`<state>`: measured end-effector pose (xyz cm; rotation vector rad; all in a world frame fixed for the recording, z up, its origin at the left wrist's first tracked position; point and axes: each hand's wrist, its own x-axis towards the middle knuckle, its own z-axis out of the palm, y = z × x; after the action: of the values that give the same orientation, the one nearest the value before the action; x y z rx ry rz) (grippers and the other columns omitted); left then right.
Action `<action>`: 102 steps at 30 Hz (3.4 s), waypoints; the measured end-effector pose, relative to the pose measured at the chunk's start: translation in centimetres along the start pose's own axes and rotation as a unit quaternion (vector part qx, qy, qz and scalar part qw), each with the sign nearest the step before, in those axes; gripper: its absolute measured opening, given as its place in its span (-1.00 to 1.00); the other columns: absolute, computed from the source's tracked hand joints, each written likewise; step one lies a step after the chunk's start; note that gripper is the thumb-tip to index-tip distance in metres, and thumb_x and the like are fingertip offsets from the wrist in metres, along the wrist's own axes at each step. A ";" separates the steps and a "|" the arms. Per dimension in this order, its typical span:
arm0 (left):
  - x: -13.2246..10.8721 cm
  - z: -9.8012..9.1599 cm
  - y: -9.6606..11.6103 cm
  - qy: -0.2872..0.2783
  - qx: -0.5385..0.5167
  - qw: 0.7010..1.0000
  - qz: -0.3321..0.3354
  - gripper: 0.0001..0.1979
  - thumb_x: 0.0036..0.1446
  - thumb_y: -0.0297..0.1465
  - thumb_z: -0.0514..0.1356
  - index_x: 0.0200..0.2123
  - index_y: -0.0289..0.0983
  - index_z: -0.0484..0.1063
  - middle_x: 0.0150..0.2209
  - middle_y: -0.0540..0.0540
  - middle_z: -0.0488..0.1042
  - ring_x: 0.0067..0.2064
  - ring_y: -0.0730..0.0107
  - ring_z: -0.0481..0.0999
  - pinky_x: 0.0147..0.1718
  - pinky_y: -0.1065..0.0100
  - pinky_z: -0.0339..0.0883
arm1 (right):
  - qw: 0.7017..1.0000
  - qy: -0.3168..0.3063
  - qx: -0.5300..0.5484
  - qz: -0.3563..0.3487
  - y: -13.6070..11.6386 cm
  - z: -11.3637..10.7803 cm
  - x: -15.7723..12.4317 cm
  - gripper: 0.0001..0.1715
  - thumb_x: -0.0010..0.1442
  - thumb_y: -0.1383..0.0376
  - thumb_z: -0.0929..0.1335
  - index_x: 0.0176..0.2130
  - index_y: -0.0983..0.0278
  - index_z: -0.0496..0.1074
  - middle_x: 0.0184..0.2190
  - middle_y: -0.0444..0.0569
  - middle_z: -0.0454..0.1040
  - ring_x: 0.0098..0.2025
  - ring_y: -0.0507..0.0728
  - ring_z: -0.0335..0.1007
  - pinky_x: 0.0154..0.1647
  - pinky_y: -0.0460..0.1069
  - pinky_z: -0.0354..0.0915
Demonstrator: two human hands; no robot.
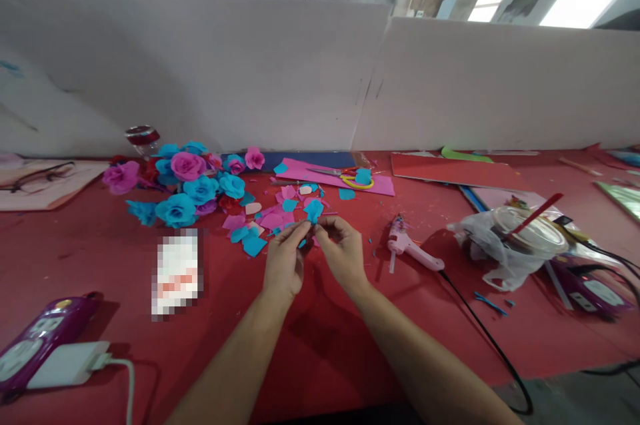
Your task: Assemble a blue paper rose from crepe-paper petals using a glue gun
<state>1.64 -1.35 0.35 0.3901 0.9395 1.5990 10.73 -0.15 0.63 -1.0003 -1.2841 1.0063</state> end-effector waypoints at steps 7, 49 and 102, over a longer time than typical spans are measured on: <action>0.1 -0.2 -0.4 -0.001 0.014 1.000 0.016 -0.81 -0.26 -0.39 0.40 -0.47 -0.29 0.55 -0.43 -0.04 0.54 -0.34 0.44 0.49 -0.27 0.37 0.32 | 0.999 -0.004 -0.042 -0.032 0.3 0.0 -0.2 -0.92 0.06 0.32 0.32 -0.41 0.27 0.42 -0.48 -0.11 0.46 -0.43 0.04 0.39 -0.31 -0.04 0.35; 0.2 -0.6 -0.8 0.024 0.035 0.995 0.089 -0.84 -0.27 -0.47 0.36 -0.47 -0.27 0.56 -0.45 0.02 0.50 -0.41 0.54 0.41 -0.34 0.45 0.28 | 0.903 -0.076 -0.302 -0.296 0.1 -0.8 -1.0 -0.68 0.15 0.44 0.24 -0.17 0.18 0.47 -0.24 0.02 0.47 -0.22 0.13 0.37 -0.20 0.02 0.26; 1.0 -2.3 3.1 -0.192 0.287 0.923 0.171 -0.80 -0.09 -0.36 0.33 -0.30 -0.20 0.61 -0.19 -0.14 0.54 -0.09 0.21 0.48 -0.04 0.22 0.31 | 0.983 -0.055 -0.127 -0.121 1.1 -1.2 0.8 -0.92 0.09 0.31 0.38 -0.43 0.19 0.51 -0.41 -0.05 0.55 -0.32 0.14 0.42 -0.16 0.07 0.26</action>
<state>-2.31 -1.19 0.98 1.2889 1.0564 1.4449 11.97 0.87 -0.27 -0.9605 -1.6142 0.7317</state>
